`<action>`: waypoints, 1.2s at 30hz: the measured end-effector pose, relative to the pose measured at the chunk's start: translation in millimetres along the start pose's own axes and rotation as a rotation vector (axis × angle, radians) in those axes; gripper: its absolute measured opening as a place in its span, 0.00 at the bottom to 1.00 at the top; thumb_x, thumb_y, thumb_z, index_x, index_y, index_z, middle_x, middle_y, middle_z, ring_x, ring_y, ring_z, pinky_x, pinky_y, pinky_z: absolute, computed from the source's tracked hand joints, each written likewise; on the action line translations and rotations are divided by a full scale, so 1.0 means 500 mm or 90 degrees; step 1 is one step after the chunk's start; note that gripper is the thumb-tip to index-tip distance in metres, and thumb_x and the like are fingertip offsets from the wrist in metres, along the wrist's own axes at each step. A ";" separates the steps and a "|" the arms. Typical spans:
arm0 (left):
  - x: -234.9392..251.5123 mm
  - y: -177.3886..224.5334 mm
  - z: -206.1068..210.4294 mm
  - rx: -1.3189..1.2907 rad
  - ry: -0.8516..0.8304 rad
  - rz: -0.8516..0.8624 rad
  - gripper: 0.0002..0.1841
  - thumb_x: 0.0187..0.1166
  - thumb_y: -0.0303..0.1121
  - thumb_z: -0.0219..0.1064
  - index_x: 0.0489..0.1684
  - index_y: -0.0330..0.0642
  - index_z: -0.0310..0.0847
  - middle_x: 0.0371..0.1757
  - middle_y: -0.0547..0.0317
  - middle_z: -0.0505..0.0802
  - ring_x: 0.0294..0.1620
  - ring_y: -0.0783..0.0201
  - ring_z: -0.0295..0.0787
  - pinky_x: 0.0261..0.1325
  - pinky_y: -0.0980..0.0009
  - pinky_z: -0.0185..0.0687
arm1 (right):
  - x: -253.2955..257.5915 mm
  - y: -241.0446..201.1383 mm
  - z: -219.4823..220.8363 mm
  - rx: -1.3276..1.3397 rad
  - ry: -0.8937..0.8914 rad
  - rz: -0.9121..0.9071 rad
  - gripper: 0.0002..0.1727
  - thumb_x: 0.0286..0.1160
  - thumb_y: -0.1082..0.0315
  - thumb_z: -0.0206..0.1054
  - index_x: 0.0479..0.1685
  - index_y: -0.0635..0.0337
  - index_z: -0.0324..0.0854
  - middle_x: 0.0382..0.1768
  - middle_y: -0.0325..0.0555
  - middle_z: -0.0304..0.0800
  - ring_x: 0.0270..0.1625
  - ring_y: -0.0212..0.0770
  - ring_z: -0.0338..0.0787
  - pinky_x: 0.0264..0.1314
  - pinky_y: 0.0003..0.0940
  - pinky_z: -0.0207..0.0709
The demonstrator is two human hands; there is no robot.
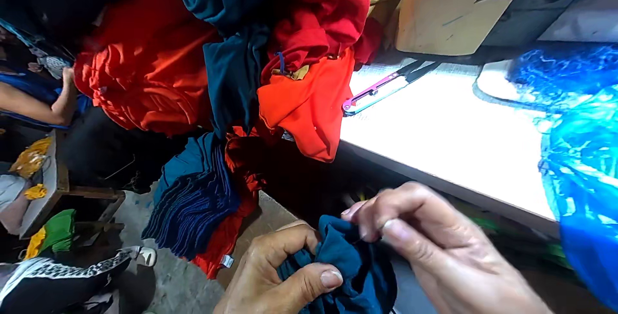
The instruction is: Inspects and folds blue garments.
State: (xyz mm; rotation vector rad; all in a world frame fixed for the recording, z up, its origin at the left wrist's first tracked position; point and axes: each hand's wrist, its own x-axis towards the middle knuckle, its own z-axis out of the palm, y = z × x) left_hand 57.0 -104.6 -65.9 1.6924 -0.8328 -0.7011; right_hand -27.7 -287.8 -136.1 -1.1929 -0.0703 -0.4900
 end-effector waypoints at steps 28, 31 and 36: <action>-0.098 0.016 -0.073 -0.045 0.279 -0.052 0.09 0.78 0.44 0.71 0.44 0.53 0.92 0.40 0.72 0.95 0.41 0.80 0.91 0.48 0.81 0.88 | -0.246 0.182 -0.330 -0.722 -0.002 0.278 0.11 0.82 0.83 0.54 0.48 0.87 0.77 0.41 0.83 0.84 0.44 0.82 0.87 0.49 0.77 0.74; -0.093 0.037 -0.058 -0.027 0.367 -0.056 0.09 0.73 0.45 0.75 0.38 0.51 0.93 0.37 0.68 0.96 0.38 0.79 0.92 0.45 0.82 0.88 | -0.269 0.188 -0.358 -0.775 0.001 0.341 0.11 0.80 0.84 0.55 0.48 0.89 0.79 0.45 0.85 0.84 0.50 0.80 0.87 0.59 0.74 0.73; -0.133 0.022 -0.098 -0.016 0.356 -0.028 0.12 0.77 0.46 0.72 0.48 0.52 0.90 0.41 0.66 0.96 0.42 0.76 0.93 0.48 0.78 0.90 | -0.251 0.164 -0.327 -0.746 -0.018 0.616 0.23 0.93 0.68 0.49 0.73 0.79 0.74 0.72 0.79 0.77 0.79 0.72 0.74 0.83 0.66 0.60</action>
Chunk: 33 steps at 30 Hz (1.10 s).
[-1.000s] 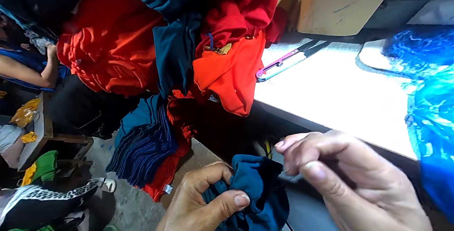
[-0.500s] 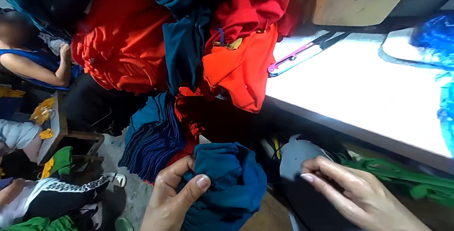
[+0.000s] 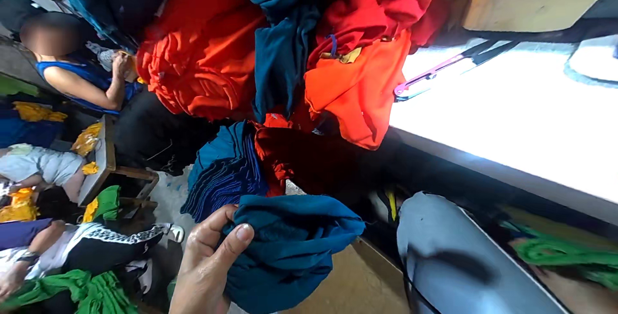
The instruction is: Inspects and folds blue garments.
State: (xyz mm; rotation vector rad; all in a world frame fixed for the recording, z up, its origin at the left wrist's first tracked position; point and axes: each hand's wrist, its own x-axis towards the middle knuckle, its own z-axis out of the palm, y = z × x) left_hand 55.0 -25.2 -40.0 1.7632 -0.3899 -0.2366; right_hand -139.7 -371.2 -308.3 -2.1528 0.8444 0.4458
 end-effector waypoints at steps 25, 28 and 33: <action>-0.161 0.450 -0.150 0.681 -0.143 0.223 0.26 0.69 0.21 0.74 0.70 0.39 0.80 0.57 0.55 0.93 0.56 0.68 0.90 0.62 0.67 0.86 | -0.473 -0.641 -0.168 0.468 0.018 -0.842 0.28 0.72 0.52 0.73 0.69 0.53 0.78 0.56 0.28 0.90 0.56 0.22 0.89 0.55 0.21 0.86; -0.242 0.421 -0.121 0.714 -0.060 0.295 0.33 0.66 0.22 0.76 0.77 0.44 0.75 0.57 0.58 0.92 0.51 0.65 0.91 0.53 0.62 0.90 | -0.457 -0.725 -0.134 0.378 -0.047 -0.931 0.40 0.63 0.47 0.78 0.76 0.58 0.76 0.65 0.45 0.85 0.64 0.37 0.86 0.64 0.41 0.82; -0.301 0.338 -0.119 0.683 0.057 0.303 0.37 0.68 0.27 0.75 0.83 0.48 0.68 0.61 0.57 0.87 0.50 0.65 0.89 0.47 0.65 0.90 | -0.408 -0.802 -0.147 0.149 -0.311 -1.214 0.13 0.72 0.56 0.74 0.48 0.53 0.89 0.37 0.24 0.93 0.43 0.12 0.88 0.46 0.11 0.82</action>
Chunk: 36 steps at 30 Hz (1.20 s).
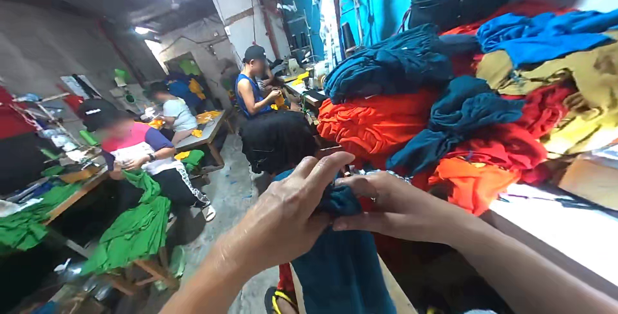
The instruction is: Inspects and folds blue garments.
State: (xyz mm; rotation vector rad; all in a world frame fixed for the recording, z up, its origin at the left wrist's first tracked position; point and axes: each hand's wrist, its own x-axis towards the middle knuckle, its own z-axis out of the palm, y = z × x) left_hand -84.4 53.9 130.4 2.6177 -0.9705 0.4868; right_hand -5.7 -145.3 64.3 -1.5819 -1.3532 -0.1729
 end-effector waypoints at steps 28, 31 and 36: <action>-0.131 -0.152 0.241 -0.554 -0.132 -0.050 0.17 0.84 0.42 0.65 0.50 0.33 0.86 0.45 0.64 0.93 0.48 0.84 0.87 0.55 0.81 0.85 | -0.242 0.048 0.133 0.132 0.332 0.318 0.06 0.71 0.73 0.66 0.40 0.55 0.89 0.37 0.25 0.92 0.43 0.15 0.88 0.51 0.14 0.83; -0.113 -0.146 0.228 -0.486 -0.174 -0.067 0.23 0.78 0.46 0.70 0.61 0.37 0.86 0.52 0.63 0.94 0.56 0.81 0.87 0.63 0.77 0.83 | -0.240 0.072 0.143 0.144 0.307 0.300 0.07 0.77 0.62 0.68 0.46 0.44 0.90 0.41 0.21 0.93 0.46 0.15 0.89 0.52 0.15 0.84; -0.093 -0.119 0.211 -0.366 -0.114 -0.106 0.17 0.80 0.48 0.68 0.45 0.42 0.89 0.31 0.72 0.90 0.33 0.85 0.84 0.38 0.84 0.82 | -0.173 0.098 0.091 0.096 0.146 0.206 0.07 0.74 0.68 0.66 0.43 0.52 0.90 0.33 0.24 0.90 0.37 0.14 0.86 0.40 0.12 0.81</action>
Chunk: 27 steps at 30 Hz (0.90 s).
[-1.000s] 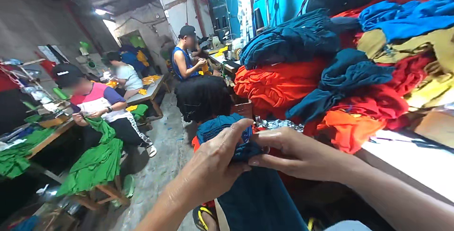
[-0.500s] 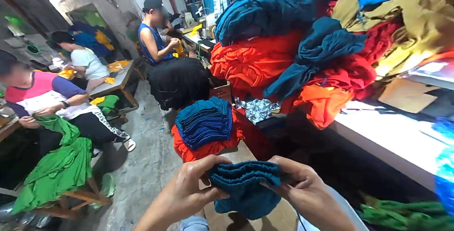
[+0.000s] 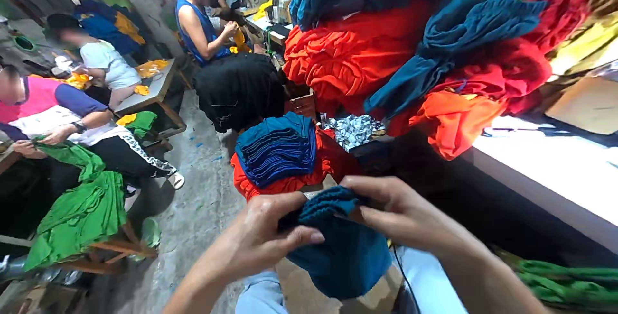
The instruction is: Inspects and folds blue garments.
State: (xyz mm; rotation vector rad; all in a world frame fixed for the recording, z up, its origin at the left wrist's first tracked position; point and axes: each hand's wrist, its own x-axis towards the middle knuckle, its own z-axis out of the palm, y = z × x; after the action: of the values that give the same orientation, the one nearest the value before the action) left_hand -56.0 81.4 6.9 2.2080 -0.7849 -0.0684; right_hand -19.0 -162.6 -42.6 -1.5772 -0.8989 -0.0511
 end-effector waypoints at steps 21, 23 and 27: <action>0.021 0.147 -0.019 0.143 0.146 -0.131 0.10 0.81 0.34 0.67 0.33 0.38 0.88 0.23 0.71 0.84 0.26 0.87 0.77 0.33 0.88 0.74 | 0.012 -0.049 -0.001 0.087 -0.008 -0.041 0.09 0.81 0.60 0.66 0.44 0.56 0.87 0.31 0.26 0.86 0.34 0.15 0.83 0.37 0.10 0.77; 0.024 0.110 -0.025 0.200 0.111 0.019 0.10 0.81 0.42 0.66 0.38 0.48 0.88 0.26 0.78 0.85 0.26 0.89 0.76 0.30 0.92 0.72 | 0.014 -0.046 0.000 0.098 -0.003 -0.069 0.10 0.84 0.63 0.64 0.41 0.58 0.87 0.29 0.27 0.85 0.31 0.16 0.80 0.33 0.10 0.74; 0.020 0.112 -0.032 0.240 0.104 0.084 0.16 0.80 0.52 0.65 0.44 0.52 0.89 0.30 0.81 0.88 0.30 0.89 0.82 0.32 0.92 0.77 | 0.016 -0.050 0.005 0.083 0.021 -0.130 0.07 0.81 0.69 0.65 0.40 0.61 0.87 0.28 0.28 0.85 0.30 0.14 0.79 0.32 0.08 0.73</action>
State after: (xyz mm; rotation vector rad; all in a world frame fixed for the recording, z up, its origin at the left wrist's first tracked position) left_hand -72.4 57.8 58.7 2.4656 -0.9066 0.3470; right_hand -28.6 -157.8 -18.6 -1.3560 -1.0151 -0.1602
